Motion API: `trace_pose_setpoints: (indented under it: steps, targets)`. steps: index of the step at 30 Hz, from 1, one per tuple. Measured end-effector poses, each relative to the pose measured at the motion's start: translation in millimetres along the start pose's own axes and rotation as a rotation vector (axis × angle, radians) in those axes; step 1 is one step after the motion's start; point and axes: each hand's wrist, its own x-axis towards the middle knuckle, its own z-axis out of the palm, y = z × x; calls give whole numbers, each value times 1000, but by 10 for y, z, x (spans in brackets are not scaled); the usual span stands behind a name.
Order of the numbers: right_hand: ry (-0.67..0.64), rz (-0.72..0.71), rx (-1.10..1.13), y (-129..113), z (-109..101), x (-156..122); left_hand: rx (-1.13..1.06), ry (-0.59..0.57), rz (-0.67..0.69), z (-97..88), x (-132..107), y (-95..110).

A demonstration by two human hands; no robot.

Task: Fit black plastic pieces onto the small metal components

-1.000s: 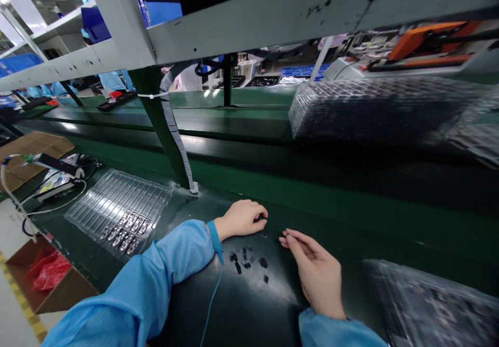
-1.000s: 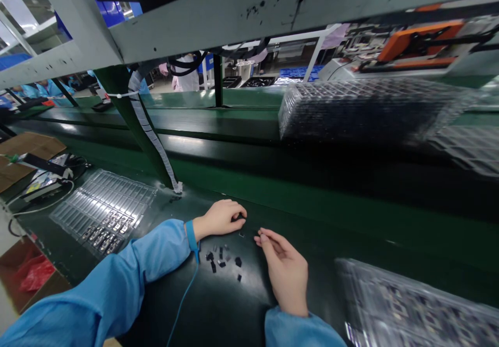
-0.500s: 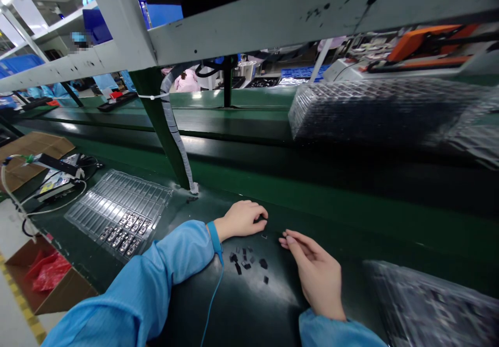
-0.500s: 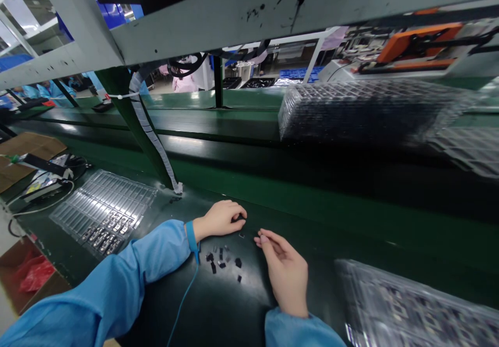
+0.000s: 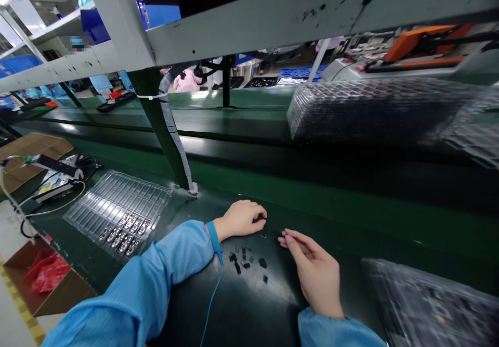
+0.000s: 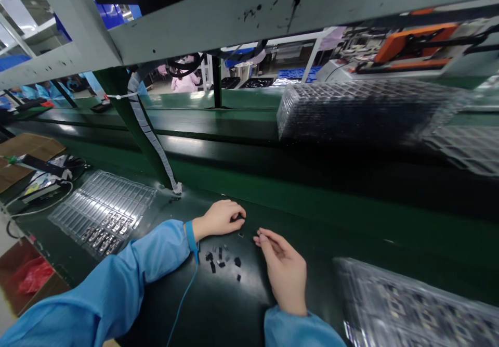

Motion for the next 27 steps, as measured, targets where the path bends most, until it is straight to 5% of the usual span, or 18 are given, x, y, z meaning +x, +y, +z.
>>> trace_pose_setpoints:
  steps: [20, 24, 27]
  targets:
    - [58, -88, 35, -60, 51, -40, -20, 16, 30, 17, -19, -17]
    - [36, -395, -229, -566, 104, -264, -13, 24, 14, 21, -16, -9]
    - [-205, -760, -460, -1185, 235, -748, -16, 21, 19, 27, -12, -24]
